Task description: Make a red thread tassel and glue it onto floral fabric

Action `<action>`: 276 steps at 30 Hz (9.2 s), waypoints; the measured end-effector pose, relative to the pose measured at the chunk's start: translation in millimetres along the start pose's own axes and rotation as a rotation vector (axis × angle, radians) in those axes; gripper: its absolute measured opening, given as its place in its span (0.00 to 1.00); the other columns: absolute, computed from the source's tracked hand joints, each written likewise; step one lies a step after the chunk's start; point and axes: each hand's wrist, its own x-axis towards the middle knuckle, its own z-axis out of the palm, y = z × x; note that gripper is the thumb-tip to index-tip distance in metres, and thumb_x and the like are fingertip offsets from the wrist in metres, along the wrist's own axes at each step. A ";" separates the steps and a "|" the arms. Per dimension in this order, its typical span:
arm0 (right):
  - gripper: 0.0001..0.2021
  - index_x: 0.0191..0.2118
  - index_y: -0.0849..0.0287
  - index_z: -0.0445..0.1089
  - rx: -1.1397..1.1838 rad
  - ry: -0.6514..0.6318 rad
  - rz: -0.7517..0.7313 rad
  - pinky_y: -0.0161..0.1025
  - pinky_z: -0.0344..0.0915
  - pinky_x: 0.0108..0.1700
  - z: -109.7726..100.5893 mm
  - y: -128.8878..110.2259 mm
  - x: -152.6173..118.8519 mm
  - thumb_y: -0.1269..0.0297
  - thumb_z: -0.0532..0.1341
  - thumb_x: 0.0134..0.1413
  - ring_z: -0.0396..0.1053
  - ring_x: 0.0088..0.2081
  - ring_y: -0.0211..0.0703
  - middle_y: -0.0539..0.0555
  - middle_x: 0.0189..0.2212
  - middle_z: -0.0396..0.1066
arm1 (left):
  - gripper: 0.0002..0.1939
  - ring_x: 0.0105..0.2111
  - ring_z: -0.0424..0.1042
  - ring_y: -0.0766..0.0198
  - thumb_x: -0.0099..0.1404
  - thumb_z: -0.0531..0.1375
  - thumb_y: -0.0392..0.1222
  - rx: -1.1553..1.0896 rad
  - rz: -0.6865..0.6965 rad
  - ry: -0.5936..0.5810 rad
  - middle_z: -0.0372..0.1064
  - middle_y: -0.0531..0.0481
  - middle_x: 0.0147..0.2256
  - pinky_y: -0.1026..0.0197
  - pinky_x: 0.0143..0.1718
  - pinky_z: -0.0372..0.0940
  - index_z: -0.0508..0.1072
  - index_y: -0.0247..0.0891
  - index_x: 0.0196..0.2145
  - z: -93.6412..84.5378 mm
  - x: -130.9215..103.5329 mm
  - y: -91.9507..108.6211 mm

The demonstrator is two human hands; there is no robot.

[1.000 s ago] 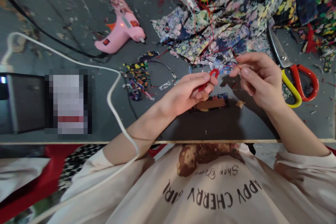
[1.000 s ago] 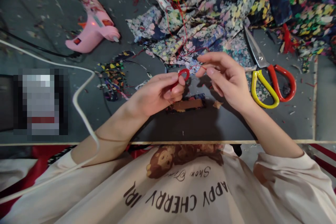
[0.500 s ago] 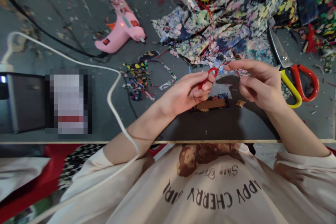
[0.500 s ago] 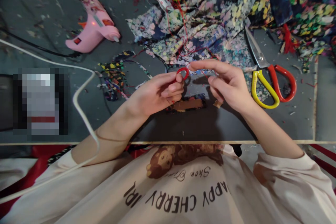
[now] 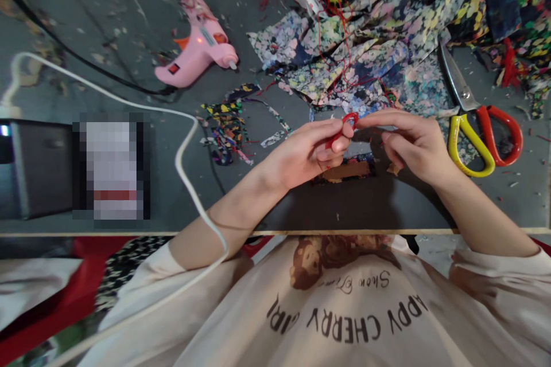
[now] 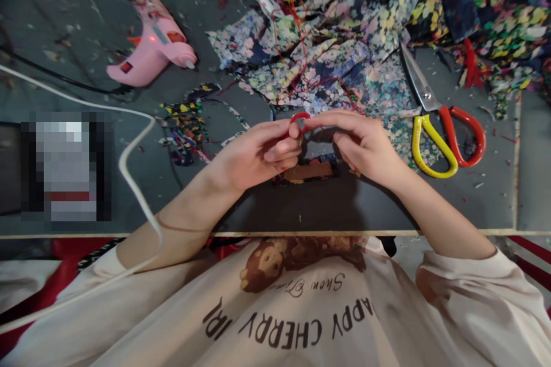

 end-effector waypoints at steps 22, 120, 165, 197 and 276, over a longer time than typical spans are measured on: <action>0.10 0.45 0.62 0.69 0.188 -0.117 0.210 0.25 0.51 0.14 10.0 2.6 6.4 0.69 0.60 0.57 0.57 0.14 0.24 0.42 0.19 0.66 | 0.14 0.16 0.53 0.79 0.55 0.69 0.44 0.203 -0.156 -0.139 0.61 0.54 0.18 0.73 0.17 0.47 0.73 0.29 0.25 -1.9 -0.5 -4.3; 0.11 0.46 0.57 0.68 -0.276 0.100 -0.252 0.33 0.67 0.30 17.4 14.8 -1.5 0.73 0.58 0.58 0.67 0.30 0.33 0.53 0.41 0.73 | 0.16 0.17 0.56 0.77 0.53 0.70 0.46 0.243 -0.123 -0.109 0.60 0.55 0.18 0.72 0.18 0.47 0.71 0.30 0.24 -1.6 -0.1 -5.1; 0.10 0.26 0.58 0.60 -0.043 0.009 -0.035 0.28 0.57 0.21 17.8 1.3 -2.3 0.65 0.62 0.54 0.60 0.21 0.28 0.48 0.26 0.67 | 0.17 0.14 0.49 0.79 0.56 0.68 0.46 0.215 -0.173 -0.191 0.56 0.55 0.15 0.70 0.17 0.40 0.71 0.30 0.23 -2.3 -3.3 -0.4; 0.14 0.41 0.59 0.67 0.352 -0.037 0.191 0.24 0.60 0.20 10.5 -1.1 3.6 0.66 0.69 0.49 0.63 0.19 0.23 0.43 0.27 0.66 | 0.15 0.12 0.51 0.81 0.53 0.70 0.41 0.167 -0.144 -0.147 0.58 0.56 0.14 0.75 0.15 0.46 0.70 0.29 0.21 -1.5 -2.6 1.6; 0.10 0.31 0.56 0.59 0.568 0.208 0.303 0.29 0.49 0.18 -19.3 4.0 17.8 0.63 0.61 0.60 0.47 0.15 0.25 0.40 0.19 0.50 | 0.13 0.16 0.71 0.71 0.69 0.53 0.33 0.110 -0.174 0.042 0.72 0.49 0.21 0.74 0.17 0.64 0.71 0.30 0.27 0.3 2.8 0.3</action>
